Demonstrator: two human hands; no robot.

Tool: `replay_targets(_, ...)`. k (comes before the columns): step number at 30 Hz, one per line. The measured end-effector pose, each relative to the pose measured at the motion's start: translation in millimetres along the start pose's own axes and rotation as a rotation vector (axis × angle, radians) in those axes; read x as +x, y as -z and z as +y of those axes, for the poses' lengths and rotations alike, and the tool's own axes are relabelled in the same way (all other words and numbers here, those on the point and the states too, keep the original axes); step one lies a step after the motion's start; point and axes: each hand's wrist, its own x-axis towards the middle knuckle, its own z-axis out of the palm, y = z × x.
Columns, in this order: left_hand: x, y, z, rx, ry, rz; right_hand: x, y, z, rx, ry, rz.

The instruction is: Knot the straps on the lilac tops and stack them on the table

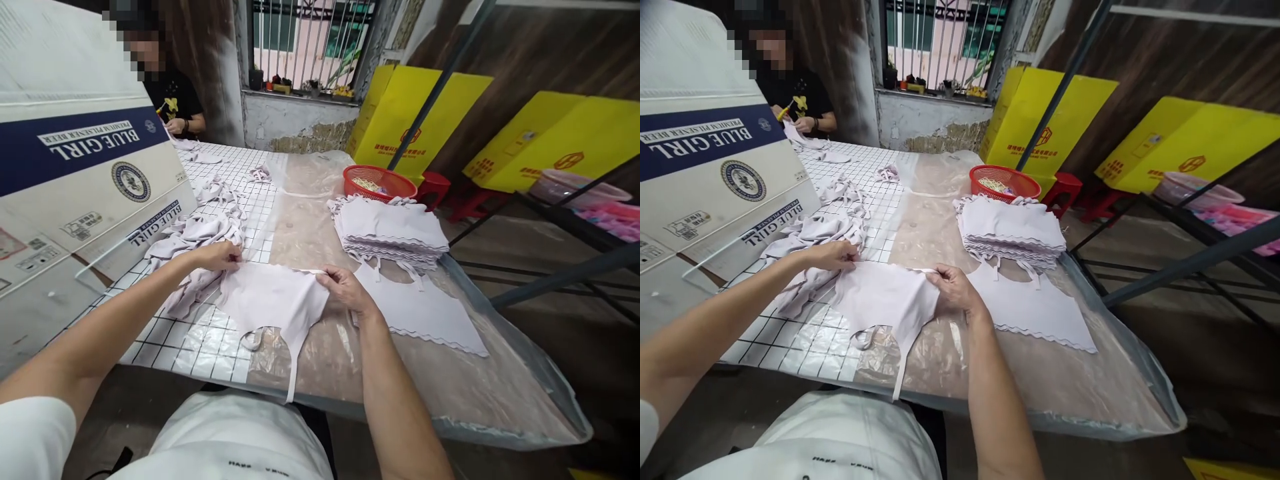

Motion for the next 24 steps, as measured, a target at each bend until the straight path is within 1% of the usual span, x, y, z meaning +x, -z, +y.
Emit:
replay_targets(3,-4.8,0.1,-3.8,-0.053,0.013,-0.023,-3.3,13.1,-6.0,-0.080,-0.024,-0.015)
replay_targets(6,-11.4,-5.6,-6.4,-0.104,-0.011,-0.064,-7.8,25.5,-9.6,-0.213,-0.006,-0.041)
replay_targets(9,-17.6,-10.1,-8.6,-0.183,-0.022,-0.117,-10.8,33.4,-6.4,-0.314,-0.033,-0.084)
replay_targets(12,-24.1,-5.0,-7.0,-0.325,0.032,-0.124,-10.4,35.0,1.5,-0.392,-0.101,-0.158)
replay_targets(15,-32.9,12.0,1.0,-0.464,0.066,-0.131,-7.3,32.0,6.7,-0.482,-0.127,-0.198)
replay_targets(18,-43.8,38.9,8.2,-0.564,0.083,-0.120,-5.0,29.7,0.3,-0.531,-0.107,-0.220)
replay_targets(20,-51.9,60.4,7.8,-0.631,0.099,-0.104,-6.4,31.1,-13.4,-0.486,-0.080,-0.212)
replay_targets(22,-61.2,82.1,3.4,-0.694,0.079,-0.092,-11.0,34.9,-34.7,-0.369,-0.023,-0.171)
replay_targets(23,-66.2,92.2,0.7,-0.724,0.049,-0.064,-14.2,37.5,-47.4,-0.296,0.017,-0.143)
replay_targets(24,-71.2,101.6,-1.9,-0.770,0.000,0.033,-17.7,40.3,-60.8,-0.230,0.059,-0.121)
